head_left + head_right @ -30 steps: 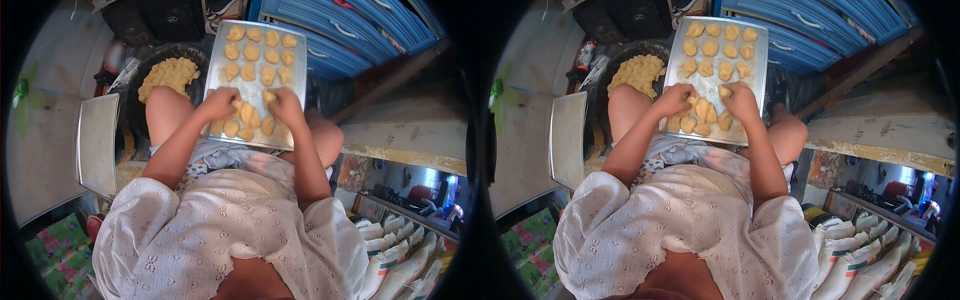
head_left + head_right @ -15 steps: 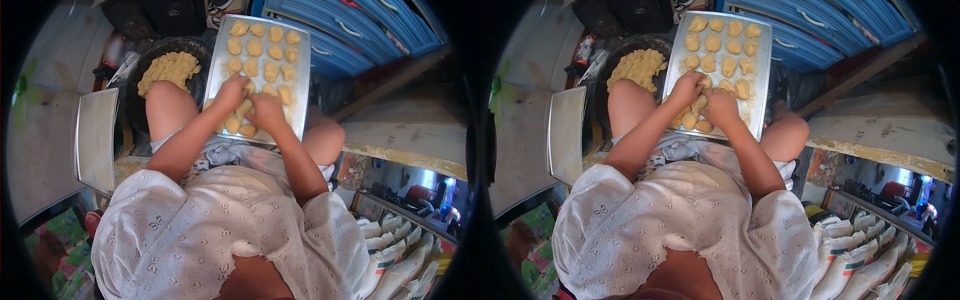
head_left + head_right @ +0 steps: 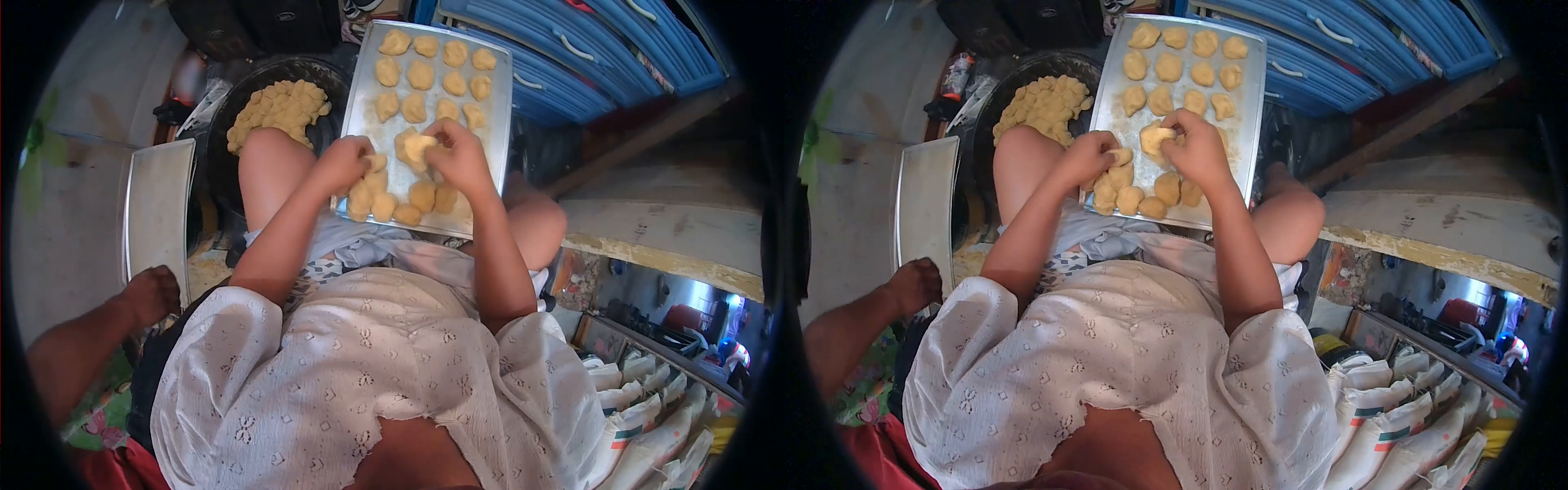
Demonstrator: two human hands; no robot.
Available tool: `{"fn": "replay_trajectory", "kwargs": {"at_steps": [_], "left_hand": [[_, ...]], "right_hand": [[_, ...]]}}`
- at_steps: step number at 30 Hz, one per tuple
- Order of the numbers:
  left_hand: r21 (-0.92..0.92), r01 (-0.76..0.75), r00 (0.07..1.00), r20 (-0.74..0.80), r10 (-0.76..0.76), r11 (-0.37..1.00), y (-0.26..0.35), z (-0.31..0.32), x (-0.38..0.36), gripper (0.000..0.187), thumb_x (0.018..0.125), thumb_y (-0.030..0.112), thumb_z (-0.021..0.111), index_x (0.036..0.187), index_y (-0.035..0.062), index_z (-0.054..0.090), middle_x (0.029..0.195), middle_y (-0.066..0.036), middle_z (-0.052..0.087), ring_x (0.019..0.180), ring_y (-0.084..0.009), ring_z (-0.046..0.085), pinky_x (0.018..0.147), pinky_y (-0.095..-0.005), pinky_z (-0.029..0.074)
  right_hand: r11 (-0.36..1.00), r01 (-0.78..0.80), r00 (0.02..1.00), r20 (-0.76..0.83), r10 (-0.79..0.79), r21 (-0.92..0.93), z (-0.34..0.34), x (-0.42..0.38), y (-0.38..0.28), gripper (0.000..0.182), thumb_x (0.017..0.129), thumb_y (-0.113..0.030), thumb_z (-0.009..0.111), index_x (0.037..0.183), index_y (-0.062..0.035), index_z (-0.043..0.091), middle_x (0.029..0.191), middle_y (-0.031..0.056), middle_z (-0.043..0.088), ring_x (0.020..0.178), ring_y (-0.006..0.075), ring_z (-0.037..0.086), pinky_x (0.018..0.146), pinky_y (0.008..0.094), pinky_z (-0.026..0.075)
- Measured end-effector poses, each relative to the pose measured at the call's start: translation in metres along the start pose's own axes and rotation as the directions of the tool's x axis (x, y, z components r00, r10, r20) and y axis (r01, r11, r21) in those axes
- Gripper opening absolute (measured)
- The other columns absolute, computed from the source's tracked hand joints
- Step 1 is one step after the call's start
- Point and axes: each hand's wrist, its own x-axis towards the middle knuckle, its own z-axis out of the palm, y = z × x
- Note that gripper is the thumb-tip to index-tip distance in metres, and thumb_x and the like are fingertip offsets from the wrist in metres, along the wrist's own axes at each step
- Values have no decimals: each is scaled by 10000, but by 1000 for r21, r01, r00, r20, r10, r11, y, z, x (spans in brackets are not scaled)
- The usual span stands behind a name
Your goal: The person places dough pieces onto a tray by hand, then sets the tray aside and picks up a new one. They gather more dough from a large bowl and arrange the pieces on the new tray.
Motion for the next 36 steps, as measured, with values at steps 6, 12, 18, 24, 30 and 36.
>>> {"fn": "replay_trajectory", "kwargs": {"at_steps": [6,12,18,24,30,36], "left_hand": [[73,-192,800,-566,199,979,11,10,16,183,787,109,627,936,27,561,910,-171,551,825,-351,568,714,-415,462],[331,15,922,-369,115,943,24,10,27,238,809,190,616,983,39,556,985,-171,532,874,-374,555,750,-439,457],[299,-205,780,-526,340,932,22,4,61,316,793,176,615,1088,71,575,1058,-175,535,938,-369,551,785,-428,460],[287,-150,811,-512,284,946,14,-1,70,287,764,96,614,1047,56,593,998,-172,545,893,-358,559,787,-410,464],[493,-191,615,-614,495,849,17,6,65,244,757,100,613,989,24,602,939,-147,565,931,-333,542,793,-415,445],[650,-171,884,-230,407,740,63,27,25,358,738,239,686,1032,40,642,1013,-136,608,968,-299,544,816,-407,404]], "right_hand": [[986,-114,988,-114,100,-123,-41,-20,10,234,657,-77,601,886,-29,601,843,133,613,769,273,599,706,337,472],[902,-96,974,146,171,-420,-53,-48,68,266,678,-137,630,940,-88,633,929,146,579,935,330,565,798,400,469],[902,-132,985,-160,71,-411,-33,-17,48,325,717,-202,648,1031,-121,639,1065,122,551,989,310,545,845,392,459],[934,-188,966,-227,122,-303,-24,-17,84,254,715,-123,634,967,-101,664,1023,104,553,1002,302,518,875,381,451],[864,-175,950,-311,23,-473,-22,-23,66,237,721,-165,639,948,-103,664,945,71,555,1065,262,472,900,395,369],[809,39,994,-60,-91,-586,4,-24,64,365,704,-292,679,1063,-226,665,1040,16,587,1062,223,449,934,484,249]]}}
